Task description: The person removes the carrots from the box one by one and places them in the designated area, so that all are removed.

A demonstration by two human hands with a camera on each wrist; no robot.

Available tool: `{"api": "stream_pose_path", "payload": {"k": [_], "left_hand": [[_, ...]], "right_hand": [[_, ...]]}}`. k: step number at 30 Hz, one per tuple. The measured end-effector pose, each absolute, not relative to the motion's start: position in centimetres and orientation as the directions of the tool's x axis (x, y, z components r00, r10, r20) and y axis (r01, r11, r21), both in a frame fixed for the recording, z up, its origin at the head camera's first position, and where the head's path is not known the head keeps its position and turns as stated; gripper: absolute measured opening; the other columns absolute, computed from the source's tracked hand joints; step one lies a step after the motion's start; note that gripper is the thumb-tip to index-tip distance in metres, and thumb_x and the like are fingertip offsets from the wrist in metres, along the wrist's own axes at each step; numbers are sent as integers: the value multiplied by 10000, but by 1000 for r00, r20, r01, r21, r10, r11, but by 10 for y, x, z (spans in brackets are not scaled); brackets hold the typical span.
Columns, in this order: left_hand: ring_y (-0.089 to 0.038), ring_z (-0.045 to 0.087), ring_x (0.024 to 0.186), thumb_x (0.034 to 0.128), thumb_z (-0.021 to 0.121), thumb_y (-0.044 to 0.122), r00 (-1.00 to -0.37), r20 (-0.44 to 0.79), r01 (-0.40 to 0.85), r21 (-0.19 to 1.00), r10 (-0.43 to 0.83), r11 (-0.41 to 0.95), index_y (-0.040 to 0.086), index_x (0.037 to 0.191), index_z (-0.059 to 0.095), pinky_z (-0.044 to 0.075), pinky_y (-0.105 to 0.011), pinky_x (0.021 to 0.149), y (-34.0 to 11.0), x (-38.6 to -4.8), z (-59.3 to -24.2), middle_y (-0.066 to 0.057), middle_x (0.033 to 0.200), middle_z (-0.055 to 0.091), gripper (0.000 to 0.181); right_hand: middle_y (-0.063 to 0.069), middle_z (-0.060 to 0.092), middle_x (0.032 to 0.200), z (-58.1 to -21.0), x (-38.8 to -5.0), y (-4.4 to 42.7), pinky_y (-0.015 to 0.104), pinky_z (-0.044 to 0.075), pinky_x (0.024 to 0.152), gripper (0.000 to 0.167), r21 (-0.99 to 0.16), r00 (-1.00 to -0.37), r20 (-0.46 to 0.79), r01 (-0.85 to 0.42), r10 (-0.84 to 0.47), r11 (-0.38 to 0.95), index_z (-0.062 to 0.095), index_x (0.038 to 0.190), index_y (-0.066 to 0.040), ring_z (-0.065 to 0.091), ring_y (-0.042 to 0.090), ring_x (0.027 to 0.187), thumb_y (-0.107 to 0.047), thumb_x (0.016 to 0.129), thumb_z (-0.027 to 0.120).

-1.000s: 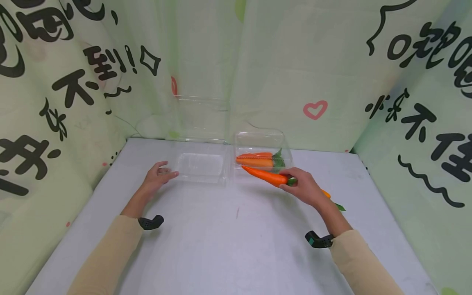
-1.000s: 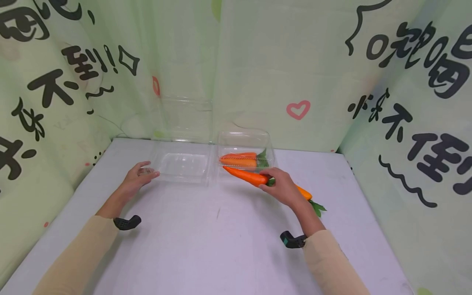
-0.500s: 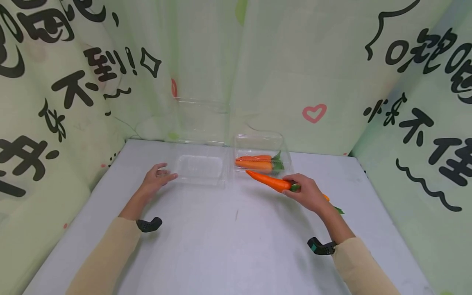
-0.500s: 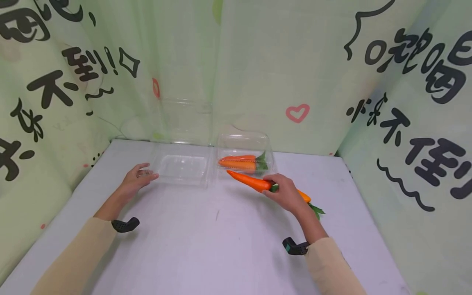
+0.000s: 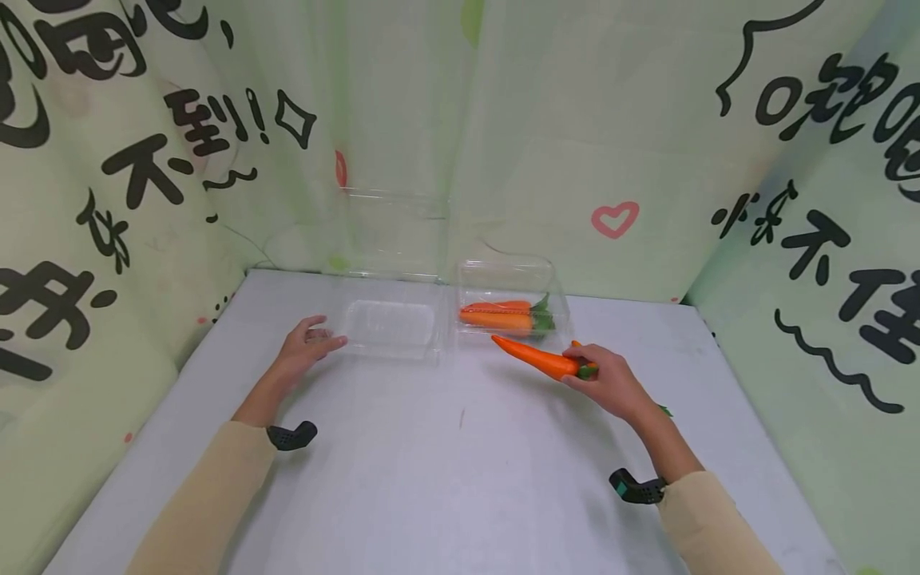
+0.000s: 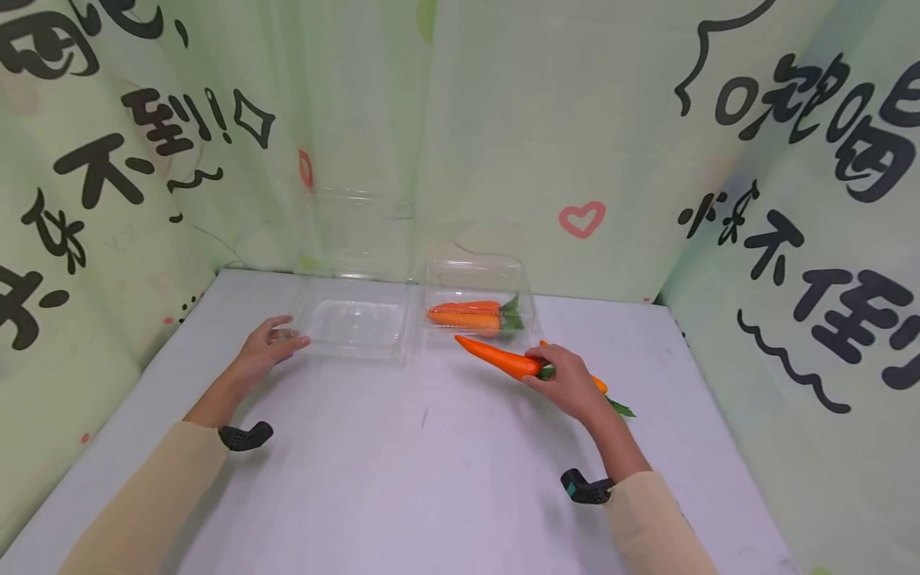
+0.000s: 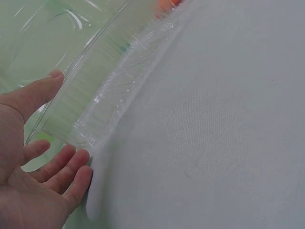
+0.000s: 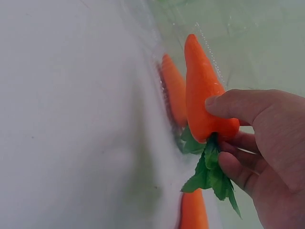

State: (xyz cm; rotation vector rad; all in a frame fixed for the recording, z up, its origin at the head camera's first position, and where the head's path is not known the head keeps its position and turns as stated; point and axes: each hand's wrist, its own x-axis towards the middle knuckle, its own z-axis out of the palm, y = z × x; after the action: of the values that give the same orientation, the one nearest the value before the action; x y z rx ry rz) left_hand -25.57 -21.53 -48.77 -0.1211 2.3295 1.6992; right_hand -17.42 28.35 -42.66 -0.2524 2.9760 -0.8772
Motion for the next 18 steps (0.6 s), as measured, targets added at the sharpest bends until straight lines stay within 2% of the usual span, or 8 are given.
{"api": "stream_pose_path", "payload": {"k": [7,18], "left_hand": [[-355,373,1385,847,713,444,-964,-251,-213,925,85,315,122,1542,161,333,-496,1156,-215,-256,-488,-203,1520,334,944],[-366,377,1380,857,704,435,-964,-255,-217,919,77,329,115,1541,162,330,-501,1157,-213,-254,-486,-214,1520,332,929]], "right_hand": [[185,621,1207,-428,-171,288,517,537,908,442,-550,-984,20,-156,-174,820,608,1253,-30,574,309,1028,-212,867,725],[179,634,1171,-434,-164,296,375,561,808,442,-533,-989,19,-135,-148,835,608,1251,-30,569,291,994,-189,857,732]]}}
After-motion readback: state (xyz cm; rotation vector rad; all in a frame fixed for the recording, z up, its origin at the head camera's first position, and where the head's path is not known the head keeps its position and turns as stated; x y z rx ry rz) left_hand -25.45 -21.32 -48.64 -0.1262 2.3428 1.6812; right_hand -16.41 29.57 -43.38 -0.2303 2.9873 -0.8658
